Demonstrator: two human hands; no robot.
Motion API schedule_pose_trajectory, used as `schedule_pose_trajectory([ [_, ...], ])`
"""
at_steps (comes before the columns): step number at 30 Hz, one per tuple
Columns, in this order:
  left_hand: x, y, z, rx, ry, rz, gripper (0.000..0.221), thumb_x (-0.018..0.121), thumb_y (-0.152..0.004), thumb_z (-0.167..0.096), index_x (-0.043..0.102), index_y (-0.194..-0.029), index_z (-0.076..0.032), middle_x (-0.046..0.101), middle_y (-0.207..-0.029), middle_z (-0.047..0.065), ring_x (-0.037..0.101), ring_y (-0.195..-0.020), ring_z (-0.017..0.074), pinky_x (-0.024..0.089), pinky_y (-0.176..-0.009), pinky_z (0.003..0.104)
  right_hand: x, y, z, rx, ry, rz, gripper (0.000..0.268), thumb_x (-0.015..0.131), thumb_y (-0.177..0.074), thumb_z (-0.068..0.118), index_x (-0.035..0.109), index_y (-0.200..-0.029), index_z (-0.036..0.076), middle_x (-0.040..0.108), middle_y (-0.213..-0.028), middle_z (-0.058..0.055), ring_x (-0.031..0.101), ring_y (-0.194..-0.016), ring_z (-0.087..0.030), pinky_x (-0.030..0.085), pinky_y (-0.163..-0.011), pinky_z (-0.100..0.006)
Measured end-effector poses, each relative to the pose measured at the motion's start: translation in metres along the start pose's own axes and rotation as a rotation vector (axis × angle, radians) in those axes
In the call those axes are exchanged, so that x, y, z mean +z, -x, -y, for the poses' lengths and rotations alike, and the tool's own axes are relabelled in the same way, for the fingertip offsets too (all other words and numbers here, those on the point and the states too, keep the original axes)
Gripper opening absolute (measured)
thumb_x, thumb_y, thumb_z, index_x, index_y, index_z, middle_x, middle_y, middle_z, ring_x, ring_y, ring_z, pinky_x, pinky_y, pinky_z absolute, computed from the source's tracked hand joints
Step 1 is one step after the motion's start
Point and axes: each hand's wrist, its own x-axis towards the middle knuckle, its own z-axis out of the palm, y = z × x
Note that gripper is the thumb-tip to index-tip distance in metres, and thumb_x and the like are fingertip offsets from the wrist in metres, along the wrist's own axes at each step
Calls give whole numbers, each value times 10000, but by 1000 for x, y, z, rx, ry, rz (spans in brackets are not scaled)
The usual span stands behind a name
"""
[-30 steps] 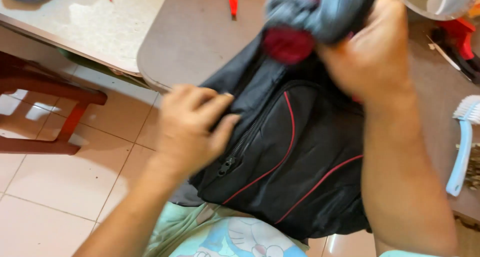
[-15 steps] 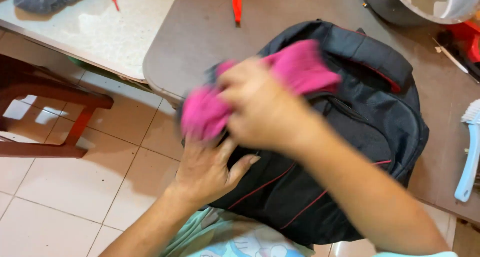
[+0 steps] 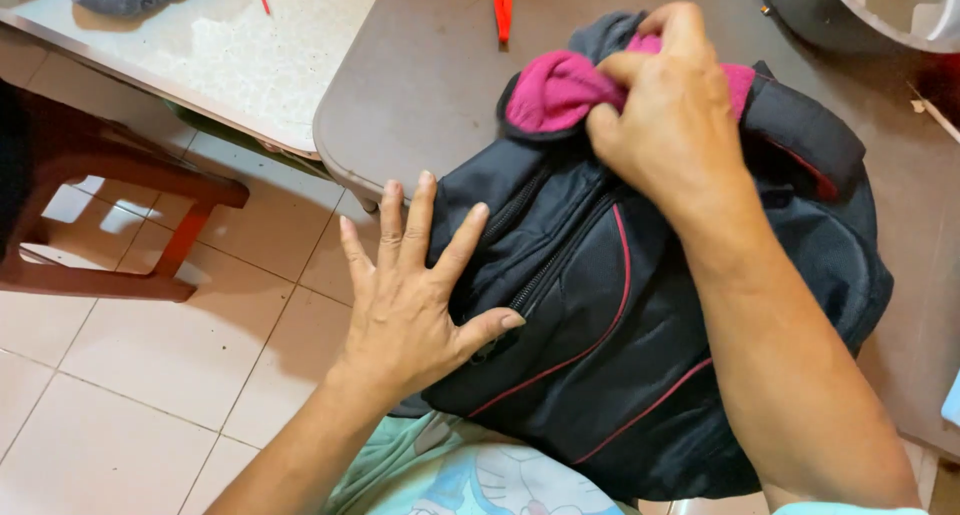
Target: Cleaning the interior and exterior surfaces of a backpack using a cloth and a cleaning block.
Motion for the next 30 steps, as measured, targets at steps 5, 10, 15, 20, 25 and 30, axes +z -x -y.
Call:
schedule_pose_trajectory([
  [5,17,5,12,126,-33,-21,1031,411,-821,-917,281,-1637,-300,307,-1672,126,-41,-1536,533,-13,-1166,764,-5,43,91,-451,-446,155,254,623,-719,118,758,-927,61,567,-1159,-196,594,-974,-367,487,-903,-463],
  [10,-4,0,18,150,83,88,908,553,-718,-907,551,-1390,-296,27,-1671,281,-52,-1513,562,67,-1053,876,-5,-3,6,-141,6,245,303,645,-755,280,818,-995,217,691,-1230,-41,651,-1045,-356,543,-773,-529],
  [15,7,0,18,185,9,63,1196,627,-617,-1000,350,-1608,-390,50,-1662,323,-40,-1503,588,101,-1075,833,4,12,30,-235,33,44,234,675,-775,234,821,-898,99,717,-1069,-172,681,-937,-349,525,-882,-475],
  [20,3,0,22,122,88,99,1457,695,-598,-970,172,-1653,-112,80,-1714,214,-44,-1553,498,7,-1135,786,-4,32,60,-361,-236,266,258,672,-711,198,800,-933,173,690,-1199,-65,653,-1033,-325,556,-781,-478],
  [25,-6,-5,16,168,33,61,1153,645,-610,-973,418,-1574,-383,117,-1673,274,15,-1517,555,114,-1026,872,6,-3,-17,-151,222,88,242,683,-785,280,841,-960,227,759,-1138,-30,663,-903,-387,556,-804,-477],
  [30,11,-1,22,178,21,77,1328,538,-680,-999,128,-1667,-211,115,-1706,224,-154,-1529,504,-91,-1160,754,-10,33,73,-387,-384,244,255,637,-646,162,810,-831,130,732,-1062,-104,691,-927,-334,527,-825,-483],
])
